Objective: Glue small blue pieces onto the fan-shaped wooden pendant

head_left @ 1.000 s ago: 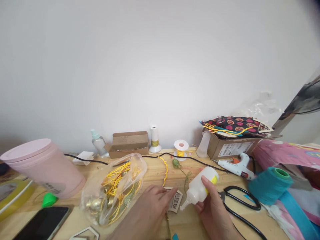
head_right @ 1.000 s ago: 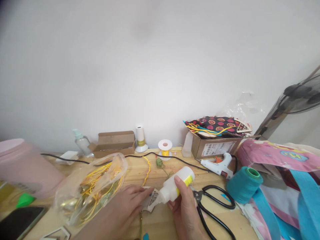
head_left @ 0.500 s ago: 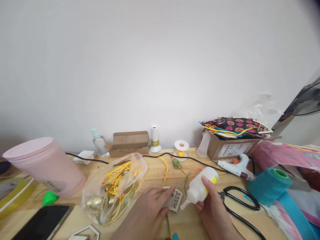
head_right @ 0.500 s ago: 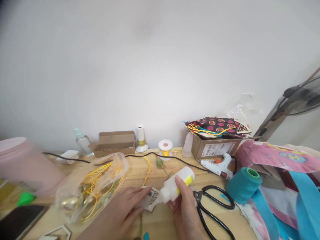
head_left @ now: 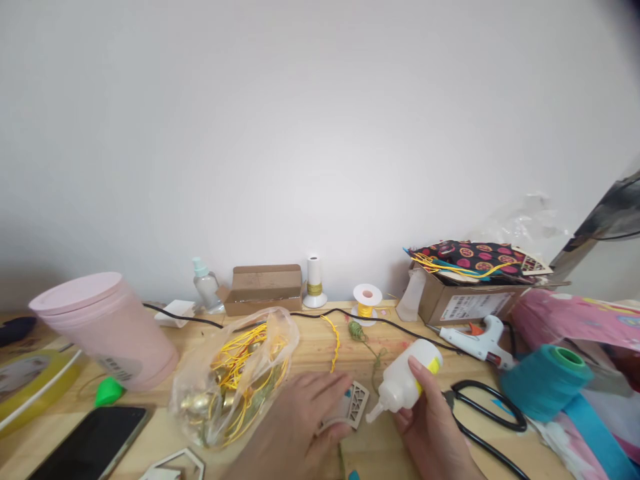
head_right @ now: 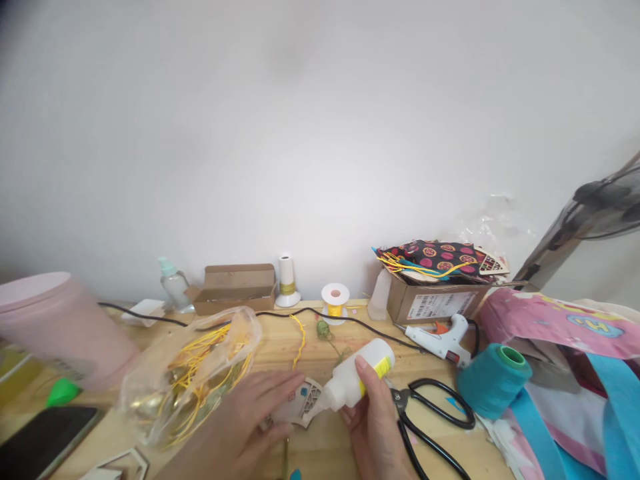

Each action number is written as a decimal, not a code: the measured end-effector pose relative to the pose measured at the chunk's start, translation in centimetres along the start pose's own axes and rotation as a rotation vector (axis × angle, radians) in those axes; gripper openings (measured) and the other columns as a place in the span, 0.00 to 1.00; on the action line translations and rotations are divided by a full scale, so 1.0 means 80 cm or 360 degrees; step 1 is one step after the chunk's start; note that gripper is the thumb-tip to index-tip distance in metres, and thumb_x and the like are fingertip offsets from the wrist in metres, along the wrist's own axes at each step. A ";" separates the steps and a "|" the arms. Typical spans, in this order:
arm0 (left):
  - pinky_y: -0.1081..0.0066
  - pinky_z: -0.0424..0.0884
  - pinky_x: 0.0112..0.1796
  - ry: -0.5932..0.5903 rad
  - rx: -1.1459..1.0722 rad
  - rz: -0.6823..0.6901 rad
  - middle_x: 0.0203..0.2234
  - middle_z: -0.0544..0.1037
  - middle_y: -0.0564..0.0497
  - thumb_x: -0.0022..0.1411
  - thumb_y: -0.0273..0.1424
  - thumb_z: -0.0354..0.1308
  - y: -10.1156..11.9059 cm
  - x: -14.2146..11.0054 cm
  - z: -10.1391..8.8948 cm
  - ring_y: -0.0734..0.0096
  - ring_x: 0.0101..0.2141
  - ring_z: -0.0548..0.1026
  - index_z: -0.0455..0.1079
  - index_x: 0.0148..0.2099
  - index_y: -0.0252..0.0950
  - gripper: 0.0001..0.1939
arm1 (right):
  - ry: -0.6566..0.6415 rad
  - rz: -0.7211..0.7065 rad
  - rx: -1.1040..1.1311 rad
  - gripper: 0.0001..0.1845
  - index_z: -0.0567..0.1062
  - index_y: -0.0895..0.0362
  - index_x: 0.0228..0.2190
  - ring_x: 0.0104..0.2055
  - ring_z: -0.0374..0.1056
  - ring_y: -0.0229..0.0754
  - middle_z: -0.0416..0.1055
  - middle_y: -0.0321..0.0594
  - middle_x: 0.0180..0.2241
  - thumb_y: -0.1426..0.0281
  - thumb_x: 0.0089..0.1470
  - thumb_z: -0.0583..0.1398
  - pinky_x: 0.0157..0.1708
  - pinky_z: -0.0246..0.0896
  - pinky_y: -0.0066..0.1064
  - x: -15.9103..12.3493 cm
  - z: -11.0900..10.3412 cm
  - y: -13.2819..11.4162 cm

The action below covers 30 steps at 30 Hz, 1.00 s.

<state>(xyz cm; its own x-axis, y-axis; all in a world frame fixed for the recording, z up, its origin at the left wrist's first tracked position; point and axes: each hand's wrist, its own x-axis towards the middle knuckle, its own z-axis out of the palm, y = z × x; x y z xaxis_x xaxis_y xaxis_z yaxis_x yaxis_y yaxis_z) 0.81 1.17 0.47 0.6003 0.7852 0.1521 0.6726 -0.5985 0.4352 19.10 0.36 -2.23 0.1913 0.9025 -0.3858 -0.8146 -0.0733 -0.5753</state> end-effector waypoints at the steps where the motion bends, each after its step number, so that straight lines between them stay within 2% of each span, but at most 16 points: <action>1: 0.57 0.67 0.49 0.0126 -0.0079 -0.0081 0.51 0.72 0.46 0.61 0.33 0.53 -0.003 -0.002 -0.005 0.58 0.50 0.69 0.64 0.55 0.38 0.19 | 0.0009 0.0010 0.0000 0.20 0.71 0.59 0.31 0.23 0.69 0.34 0.75 0.34 0.23 0.66 0.37 0.71 0.16 0.64 0.18 -0.001 0.001 -0.001; 3: 0.64 0.68 0.47 0.0312 -0.0234 -0.0263 0.44 0.77 0.51 0.63 0.37 0.50 -0.009 -0.008 -0.018 0.64 0.45 0.73 0.70 0.47 0.43 0.13 | -0.0016 0.0019 0.0001 0.19 0.71 0.58 0.32 0.19 0.66 0.32 0.75 0.33 0.23 0.66 0.38 0.70 0.14 0.62 0.17 -0.002 0.001 -0.003; 5: 0.72 0.70 0.39 0.0376 -0.0339 -0.0413 0.33 0.79 0.56 0.63 0.38 0.49 -0.015 -0.016 -0.030 0.69 0.37 0.75 0.73 0.38 0.44 0.12 | -0.0057 0.0028 0.0010 0.17 0.71 0.58 0.30 0.14 0.61 0.29 0.74 0.31 0.21 0.66 0.38 0.70 0.10 0.57 0.16 -0.001 0.000 -0.004; 7: 0.73 0.69 0.35 0.0360 -0.0315 -0.0574 0.27 0.78 0.57 0.62 0.38 0.49 -0.021 -0.023 -0.038 0.70 0.33 0.75 0.72 0.32 0.42 0.12 | -0.0069 0.0062 0.0045 0.17 0.71 0.57 0.28 0.11 0.57 0.27 0.74 0.31 0.20 0.67 0.37 0.70 0.09 0.55 0.17 0.000 0.001 -0.004; 10: 0.73 0.68 0.34 0.0278 -0.0217 -0.0706 0.25 0.78 0.56 0.59 0.36 0.53 -0.027 -0.028 -0.037 0.69 0.31 0.75 0.72 0.28 0.39 0.11 | -0.0024 0.0108 0.0126 0.17 0.70 0.56 0.26 0.10 0.55 0.27 0.72 0.29 0.17 0.67 0.34 0.71 0.08 0.54 0.17 -0.001 0.010 -0.002; 12: 0.72 0.67 0.32 0.0241 -0.0179 -0.0718 0.24 0.77 0.55 0.58 0.36 0.55 -0.028 -0.025 -0.032 0.68 0.29 0.74 0.71 0.26 0.38 0.11 | -0.0008 0.0155 0.0139 0.17 0.70 0.55 0.25 0.10 0.55 0.28 0.71 0.28 0.16 0.67 0.34 0.71 0.08 0.55 0.18 -0.004 0.023 0.001; 14: 0.71 0.66 0.31 0.0208 -0.0121 -0.0688 0.24 0.76 0.53 0.59 0.36 0.53 -0.027 -0.019 -0.028 0.67 0.29 0.73 0.71 0.26 0.37 0.13 | -0.0015 0.0231 0.0115 0.17 0.70 0.56 0.25 0.10 0.55 0.28 0.71 0.28 0.16 0.67 0.34 0.70 0.09 0.54 0.18 -0.005 0.038 0.004; 18: 0.69 0.65 0.37 0.0110 -0.0020 -0.0510 0.29 0.76 0.50 0.64 0.29 0.45 -0.026 -0.008 -0.023 0.66 0.35 0.72 0.72 0.31 0.37 0.15 | -0.0205 0.0172 -0.0018 0.17 0.71 0.58 0.27 0.13 0.60 0.29 0.72 0.30 0.18 0.65 0.36 0.70 0.11 0.57 0.18 0.002 0.060 0.012; 22: 0.69 0.64 0.40 -0.0028 0.0043 -0.0396 0.35 0.73 0.50 0.60 0.27 0.52 -0.025 0.000 -0.019 0.67 0.39 0.71 0.73 0.36 0.38 0.08 | -0.0332 0.0068 -0.0099 0.15 0.72 0.59 0.28 0.18 0.65 0.33 0.74 0.33 0.21 0.65 0.39 0.69 0.15 0.61 0.19 0.015 0.059 0.020; 25: 0.67 0.64 0.39 -0.0130 0.0111 -0.0400 0.34 0.73 0.50 0.55 0.26 0.57 -0.023 0.009 -0.022 0.64 0.38 0.71 0.74 0.34 0.38 0.06 | -0.0337 0.0067 -0.0103 0.15 0.71 0.59 0.28 0.19 0.66 0.33 0.73 0.32 0.21 0.65 0.41 0.69 0.16 0.62 0.20 0.020 0.050 0.025; 30: 0.69 0.65 0.33 -0.0275 0.0213 -0.0473 0.30 0.74 0.50 0.49 0.22 0.57 -0.015 0.031 -0.034 0.63 0.35 0.72 0.75 0.29 0.38 0.07 | -0.0279 0.0072 -0.0071 0.18 0.69 0.58 0.29 0.19 0.65 0.32 0.74 0.31 0.22 0.64 0.39 0.69 0.15 0.61 0.19 0.022 0.044 0.025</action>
<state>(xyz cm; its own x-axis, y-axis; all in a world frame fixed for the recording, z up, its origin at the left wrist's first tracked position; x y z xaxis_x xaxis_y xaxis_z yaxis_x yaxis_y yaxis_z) 0.34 4.25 2.71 0.4267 0.8964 -0.1204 0.8724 -0.3729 0.3159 15.88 3.33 -1.54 0.0532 0.9577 -0.2827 -0.7943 -0.1310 -0.5932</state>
